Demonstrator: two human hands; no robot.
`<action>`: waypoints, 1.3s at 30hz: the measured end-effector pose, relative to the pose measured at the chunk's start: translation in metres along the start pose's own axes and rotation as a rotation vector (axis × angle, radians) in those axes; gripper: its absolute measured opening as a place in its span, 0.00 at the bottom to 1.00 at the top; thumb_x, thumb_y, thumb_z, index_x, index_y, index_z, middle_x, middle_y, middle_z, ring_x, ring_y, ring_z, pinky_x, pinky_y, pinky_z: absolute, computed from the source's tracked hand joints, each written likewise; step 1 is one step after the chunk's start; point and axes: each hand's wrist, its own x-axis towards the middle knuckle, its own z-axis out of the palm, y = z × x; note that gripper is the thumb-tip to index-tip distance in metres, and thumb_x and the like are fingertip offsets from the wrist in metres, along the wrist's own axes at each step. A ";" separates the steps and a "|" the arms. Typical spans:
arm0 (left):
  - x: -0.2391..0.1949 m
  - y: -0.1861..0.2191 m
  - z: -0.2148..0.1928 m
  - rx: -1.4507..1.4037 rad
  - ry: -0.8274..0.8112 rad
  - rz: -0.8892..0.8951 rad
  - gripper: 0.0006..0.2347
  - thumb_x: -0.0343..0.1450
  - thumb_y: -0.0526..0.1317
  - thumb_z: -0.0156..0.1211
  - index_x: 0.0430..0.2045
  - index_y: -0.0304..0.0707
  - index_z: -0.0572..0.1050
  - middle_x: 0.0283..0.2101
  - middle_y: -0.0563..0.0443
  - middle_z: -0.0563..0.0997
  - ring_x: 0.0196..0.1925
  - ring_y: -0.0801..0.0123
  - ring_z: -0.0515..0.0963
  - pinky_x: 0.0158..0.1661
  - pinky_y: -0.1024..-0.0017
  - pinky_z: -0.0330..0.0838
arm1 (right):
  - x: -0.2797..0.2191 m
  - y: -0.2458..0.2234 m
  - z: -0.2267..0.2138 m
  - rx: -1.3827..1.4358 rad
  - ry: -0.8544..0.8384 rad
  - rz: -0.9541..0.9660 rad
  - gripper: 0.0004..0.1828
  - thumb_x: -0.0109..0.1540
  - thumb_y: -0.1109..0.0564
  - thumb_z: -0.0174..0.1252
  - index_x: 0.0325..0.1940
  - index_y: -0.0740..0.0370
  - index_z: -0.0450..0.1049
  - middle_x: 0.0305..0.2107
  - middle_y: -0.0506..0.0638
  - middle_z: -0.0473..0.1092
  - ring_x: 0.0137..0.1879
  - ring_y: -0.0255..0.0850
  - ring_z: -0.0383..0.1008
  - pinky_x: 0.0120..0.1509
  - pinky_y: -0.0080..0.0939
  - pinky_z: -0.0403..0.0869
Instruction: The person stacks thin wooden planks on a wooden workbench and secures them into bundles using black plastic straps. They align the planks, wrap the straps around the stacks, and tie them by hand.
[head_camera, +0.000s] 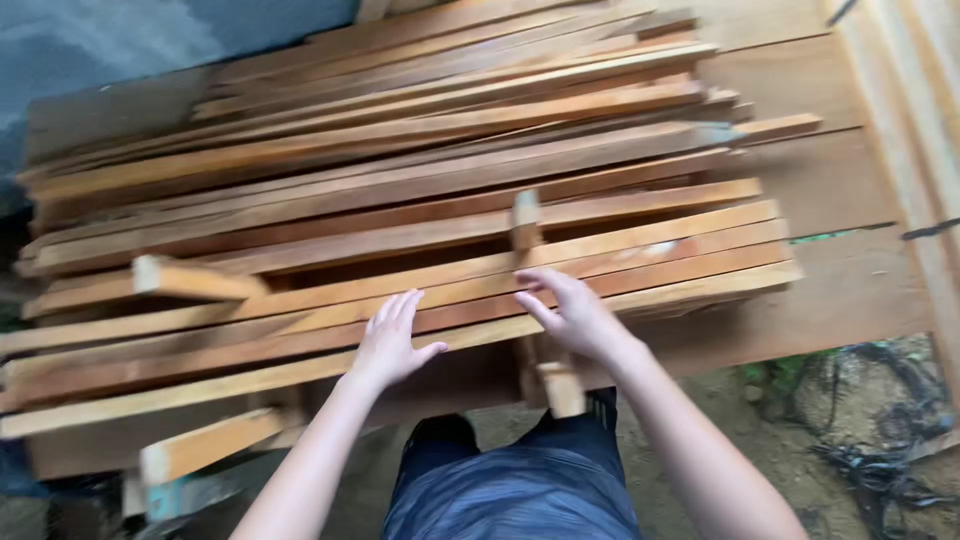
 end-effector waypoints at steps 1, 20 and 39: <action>-0.015 -0.022 0.003 0.003 0.008 -0.010 0.42 0.63 0.57 0.70 0.71 0.47 0.56 0.74 0.49 0.60 0.76 0.50 0.57 0.69 0.42 0.57 | 0.000 -0.029 0.008 0.005 -0.005 -0.012 0.17 0.65 0.52 0.60 0.58 0.58 0.77 0.43 0.60 0.79 0.52 0.60 0.79 0.59 0.60 0.75; -0.042 -0.145 0.013 0.518 0.140 -0.019 0.55 0.54 0.49 0.78 0.75 0.47 0.44 0.80 0.48 0.41 0.79 0.46 0.42 0.71 0.33 0.38 | 0.027 -0.011 0.230 -1.027 -0.211 0.013 0.65 0.48 0.30 0.69 0.80 0.56 0.49 0.78 0.50 0.46 0.83 0.47 0.40 0.81 0.67 0.42; -0.026 -0.172 0.060 0.510 0.397 0.185 0.50 0.53 0.48 0.71 0.74 0.51 0.50 0.79 0.49 0.48 0.78 0.45 0.47 0.69 0.33 0.45 | 0.026 0.028 0.243 -1.036 -0.085 -0.194 0.64 0.46 0.19 0.60 0.78 0.49 0.53 0.76 0.45 0.49 0.82 0.46 0.43 0.80 0.66 0.46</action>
